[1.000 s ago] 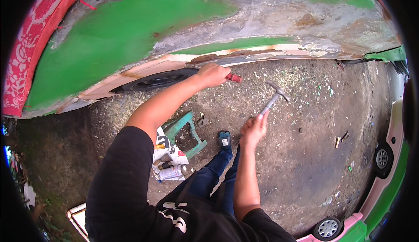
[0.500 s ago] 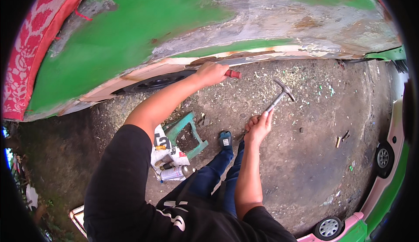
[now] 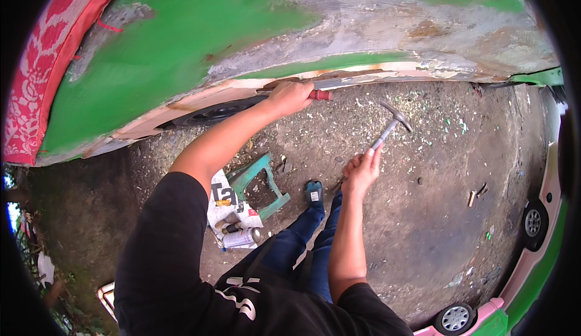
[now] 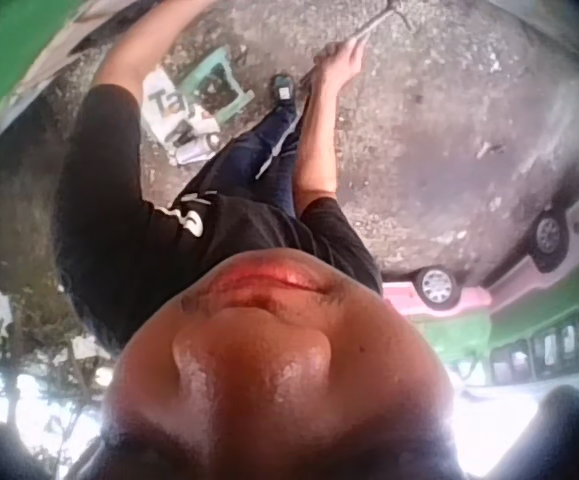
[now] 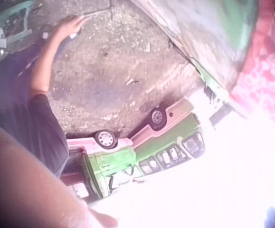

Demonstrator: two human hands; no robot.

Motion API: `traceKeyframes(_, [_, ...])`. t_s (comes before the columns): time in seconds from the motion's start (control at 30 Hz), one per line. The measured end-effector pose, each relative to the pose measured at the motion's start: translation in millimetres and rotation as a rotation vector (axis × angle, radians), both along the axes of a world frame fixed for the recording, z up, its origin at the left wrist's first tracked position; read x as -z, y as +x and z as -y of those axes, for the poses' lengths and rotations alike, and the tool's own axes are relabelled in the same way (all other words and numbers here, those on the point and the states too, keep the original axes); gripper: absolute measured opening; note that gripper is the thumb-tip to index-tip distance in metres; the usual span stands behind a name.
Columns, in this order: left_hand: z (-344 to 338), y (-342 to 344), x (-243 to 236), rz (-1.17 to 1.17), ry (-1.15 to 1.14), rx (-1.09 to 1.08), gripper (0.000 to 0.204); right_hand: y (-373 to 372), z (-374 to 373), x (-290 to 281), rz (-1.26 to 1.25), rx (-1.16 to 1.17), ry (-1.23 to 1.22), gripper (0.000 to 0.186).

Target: The person uses a hammer and a red-handled punch to repeatedly strike a green vehicle panel along its lower edge. The person moves along the panel, striking different spots to flatten or adjust the metal surface.

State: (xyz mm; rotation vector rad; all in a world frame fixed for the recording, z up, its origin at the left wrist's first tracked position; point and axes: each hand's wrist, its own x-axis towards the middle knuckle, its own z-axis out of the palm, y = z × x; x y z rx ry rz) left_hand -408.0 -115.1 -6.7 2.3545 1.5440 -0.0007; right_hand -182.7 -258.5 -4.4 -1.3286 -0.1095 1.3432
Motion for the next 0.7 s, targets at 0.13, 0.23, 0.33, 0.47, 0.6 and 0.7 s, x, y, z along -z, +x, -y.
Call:
traceKeyframes(0.13, [8.1, 3.4, -4.6, 0.05, 0.023, -0.043, 0.023, -21.2, 17.7, 4.4, -0.042, -0.435, 0.12, 0.051])
traceKeyframes(0.23, [18.2, -6.3, -12.9, 0.065, 0.024, -0.034, 0.024, -10.1, 20.6, -11.3, -0.069, -0.31, 0.127, 0.048])
traceKeyframes(0.33, [31.8, -21.4, -17.2, 0.194, 0.085, 0.032, 0.025, 2.6, 23.4, 0.3, -0.059, -0.275, 0.105, 0.048])
traceKeyframes(0.47, [53.7, -34.1, -17.7, 0.307, 0.194, 0.209, 0.028, 13.4, 34.3, 2.2, -0.049, -0.273, 0.003, 0.047])
traceKeyframes(0.6, [62.5, -38.3, -18.0, 0.259, 0.194, 0.313, 0.024, 17.5, 45.6, 1.7, -0.065, -0.293, -0.014, 0.048])
traceKeyframes(0.7, [43.2, -18.1, -6.8, 0.141, 0.133, 0.236, 0.021, 15.8, 49.9, 9.2, -0.054, -0.302, -0.034, 0.047])
